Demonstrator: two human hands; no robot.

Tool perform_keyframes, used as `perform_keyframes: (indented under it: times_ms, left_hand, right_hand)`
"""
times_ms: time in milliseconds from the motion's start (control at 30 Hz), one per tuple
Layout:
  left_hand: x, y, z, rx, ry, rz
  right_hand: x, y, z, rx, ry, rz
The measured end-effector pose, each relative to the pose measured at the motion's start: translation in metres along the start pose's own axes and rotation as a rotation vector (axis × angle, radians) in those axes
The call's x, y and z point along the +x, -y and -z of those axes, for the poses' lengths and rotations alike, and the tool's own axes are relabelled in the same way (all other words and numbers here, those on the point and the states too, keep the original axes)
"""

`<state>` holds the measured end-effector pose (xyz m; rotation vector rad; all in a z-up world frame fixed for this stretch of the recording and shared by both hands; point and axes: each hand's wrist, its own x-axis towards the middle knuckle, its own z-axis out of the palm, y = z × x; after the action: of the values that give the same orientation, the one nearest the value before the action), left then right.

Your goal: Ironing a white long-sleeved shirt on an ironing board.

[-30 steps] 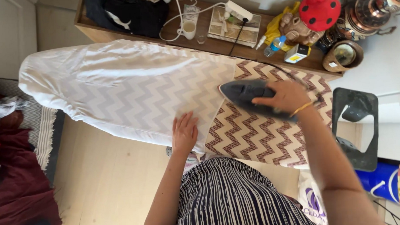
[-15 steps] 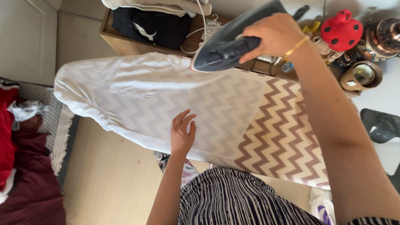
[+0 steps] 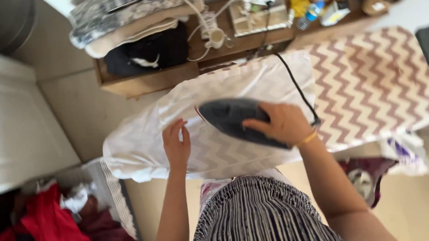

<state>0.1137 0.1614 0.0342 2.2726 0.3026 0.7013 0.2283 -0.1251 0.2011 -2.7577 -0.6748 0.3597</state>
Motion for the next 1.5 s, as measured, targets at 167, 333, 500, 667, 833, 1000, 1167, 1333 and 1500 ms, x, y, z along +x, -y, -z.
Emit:
perform_keyframes:
  times_ms: [167,333,500,667,833,1000,1167,1333,1500]
  left_hand:
    - [0.075,0.019,-0.028,-0.023,0.207,-0.126]
    - [0.121,0.053,-0.091,0.014,0.346,-0.219]
    - [0.149,0.073,-0.116,0.041,0.474,-0.165]
    - [0.166,0.081,-0.105,0.053,0.581,-0.129]
    - [0.172,0.081,-0.096,0.093,0.606,-0.071]
    - [0.175,0.068,-0.089,0.072,0.617,-0.052]
    - [0.175,0.061,-0.082,0.094,0.663,-0.015]
    - [0.171,0.071,-0.088,0.080,0.638,-0.006]
    - [0.168,0.073,-0.089,0.090,0.620,0.000]
  right_hand:
    - [-0.051,0.018,-0.030,0.154,0.129,-0.418]
    - [-0.084,0.003,-0.064,0.273,0.067,-0.714]
    - [-0.093,-0.006,-0.082,0.450,-0.109,-0.846]
    - [-0.082,-0.014,-0.082,0.472,-0.228,-0.901]
    - [-0.063,-0.037,-0.092,0.381,-0.259,-0.870]
    - [-0.029,-0.051,-0.083,0.378,-0.222,-0.820]
    - [0.004,-0.054,-0.076,0.438,-0.129,-0.715]
    - [0.026,-0.048,-0.074,0.444,-0.129,-0.660]
    - [0.051,-0.049,-0.083,0.420,-0.154,-0.595]
